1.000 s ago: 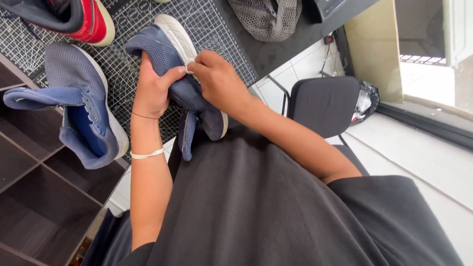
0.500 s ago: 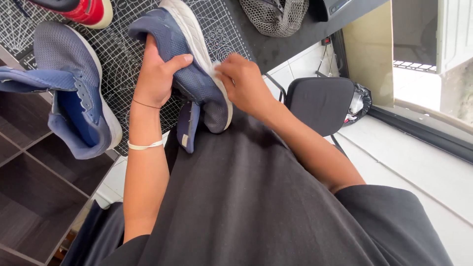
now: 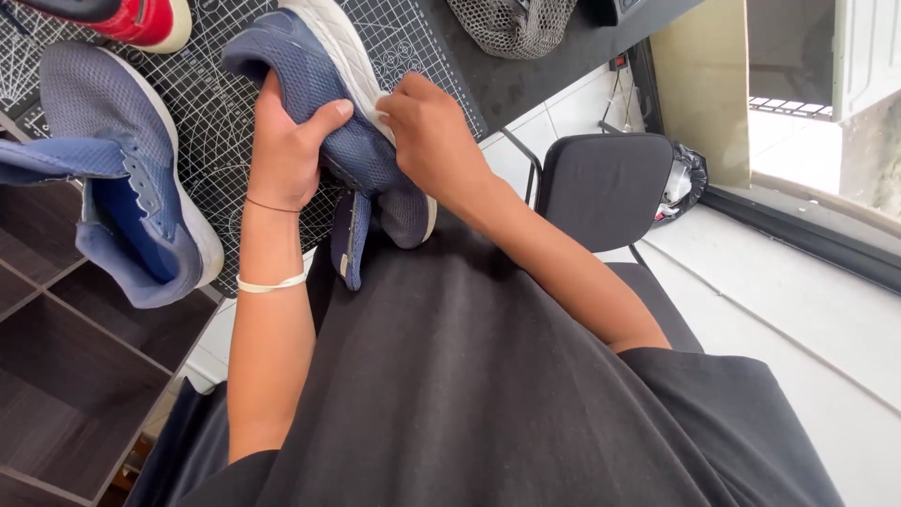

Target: The person cleans a blue sneaker by wiping its white midsole with a white cloth. They briefly set the shoe down, pick up a small plastic case, then resume wiping the midsole and upper of the same shoe. The person handles the shoe and cloth throughout.

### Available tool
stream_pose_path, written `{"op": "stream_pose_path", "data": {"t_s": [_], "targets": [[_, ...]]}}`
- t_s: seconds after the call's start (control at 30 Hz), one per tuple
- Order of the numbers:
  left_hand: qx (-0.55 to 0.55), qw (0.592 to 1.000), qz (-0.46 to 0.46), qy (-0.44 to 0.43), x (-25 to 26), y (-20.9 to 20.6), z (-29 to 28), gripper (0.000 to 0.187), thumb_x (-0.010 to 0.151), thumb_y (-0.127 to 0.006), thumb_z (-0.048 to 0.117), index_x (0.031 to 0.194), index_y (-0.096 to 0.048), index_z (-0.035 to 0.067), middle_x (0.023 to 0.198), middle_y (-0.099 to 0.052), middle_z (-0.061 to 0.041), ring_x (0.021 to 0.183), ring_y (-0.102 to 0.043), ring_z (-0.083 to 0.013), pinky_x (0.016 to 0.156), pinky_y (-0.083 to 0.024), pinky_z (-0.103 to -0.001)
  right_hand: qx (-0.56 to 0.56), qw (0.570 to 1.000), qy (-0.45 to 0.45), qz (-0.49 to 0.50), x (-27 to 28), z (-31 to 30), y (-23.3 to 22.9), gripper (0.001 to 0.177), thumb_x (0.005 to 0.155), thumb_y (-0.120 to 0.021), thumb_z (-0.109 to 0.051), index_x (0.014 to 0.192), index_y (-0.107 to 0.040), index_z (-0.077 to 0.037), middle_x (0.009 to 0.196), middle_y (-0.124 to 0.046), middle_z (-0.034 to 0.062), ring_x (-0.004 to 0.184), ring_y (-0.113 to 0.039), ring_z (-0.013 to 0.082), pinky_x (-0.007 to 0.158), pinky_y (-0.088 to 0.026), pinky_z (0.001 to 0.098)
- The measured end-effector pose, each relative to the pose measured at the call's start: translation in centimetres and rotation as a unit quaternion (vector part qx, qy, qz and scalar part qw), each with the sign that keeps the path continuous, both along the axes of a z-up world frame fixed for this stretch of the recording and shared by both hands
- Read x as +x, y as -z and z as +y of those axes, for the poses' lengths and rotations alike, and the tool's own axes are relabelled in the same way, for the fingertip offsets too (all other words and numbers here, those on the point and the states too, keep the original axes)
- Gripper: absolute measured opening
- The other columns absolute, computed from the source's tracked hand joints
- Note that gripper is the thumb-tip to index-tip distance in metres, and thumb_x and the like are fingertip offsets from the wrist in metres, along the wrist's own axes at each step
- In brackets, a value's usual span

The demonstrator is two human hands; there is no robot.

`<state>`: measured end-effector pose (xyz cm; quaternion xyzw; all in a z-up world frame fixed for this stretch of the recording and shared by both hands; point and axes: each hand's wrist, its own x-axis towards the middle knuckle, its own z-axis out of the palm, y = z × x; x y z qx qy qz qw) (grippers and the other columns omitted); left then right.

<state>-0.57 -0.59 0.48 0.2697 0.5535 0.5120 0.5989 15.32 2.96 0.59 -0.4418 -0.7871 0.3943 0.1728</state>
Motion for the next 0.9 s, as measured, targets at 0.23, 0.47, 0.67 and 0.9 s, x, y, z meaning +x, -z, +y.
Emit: {"op": "stream_pose_path", "data": {"t_s": [0.23,0.47,0.67,0.9], "targets": [[-0.017,0.999,-0.023,-0.025,0.4,-0.7,-0.5,0.040,0.075,-0.063,0.005,0.111,-0.047,0.005,0.105,-0.055,-0.006,0.098,-0.055,-0.0208,0.088,-0.049,-0.032,-0.060,0.996,-0.059,-0.023,3.1,-1.8,-4.8,0.023,0.084,-0.047,-0.003,0.062,-0.041,-0.003,0.068,-0.037,0.0074,0.053,-0.038,0.0213,0.048,-0.030,0.0339],[-0.057,0.988,0.019,-0.141,3.1,0.1,-4.5,0.025,0.071,-0.074,0.008,0.087,-0.054,0.008,0.075,-0.053,-0.001,0.069,-0.056,-0.0106,0.059,-0.049,-0.028,0.029,0.997,-0.052,0.046,2.5,-2.3,-4.8,0.011,0.085,-0.052,-0.003,0.088,-0.062,-0.002,0.075,-0.048,0.0082,0.060,-0.053,0.0247,0.054,-0.044,0.0282],[-0.084,0.985,0.086,-0.121,2.9,1.8,-6.0,0.018,0.072,-0.071,0.004,0.075,-0.053,0.006,0.069,-0.054,-0.002,0.065,-0.053,-0.0097,0.055,-0.047,-0.028,0.090,0.993,-0.075,0.020,2.5,-3.0,-4.1,0.010,0.085,-0.050,0.000,0.088,-0.059,0.000,0.076,-0.047,0.0089,0.062,-0.052,0.0242,0.057,-0.044,0.0253],[-0.116,0.985,0.078,-0.100,2.4,-0.3,-5.4,0.016,0.070,-0.068,0.006,0.076,-0.053,0.006,0.071,-0.051,-0.002,0.066,-0.052,-0.0109,0.060,-0.046,-0.029,0.068,0.993,-0.091,0.034,1.9,-2.2,-4.4,0.010,0.085,-0.050,0.000,0.086,-0.060,0.002,0.073,-0.046,0.0102,0.060,-0.051,0.0247,0.055,-0.043,0.0274]]}}
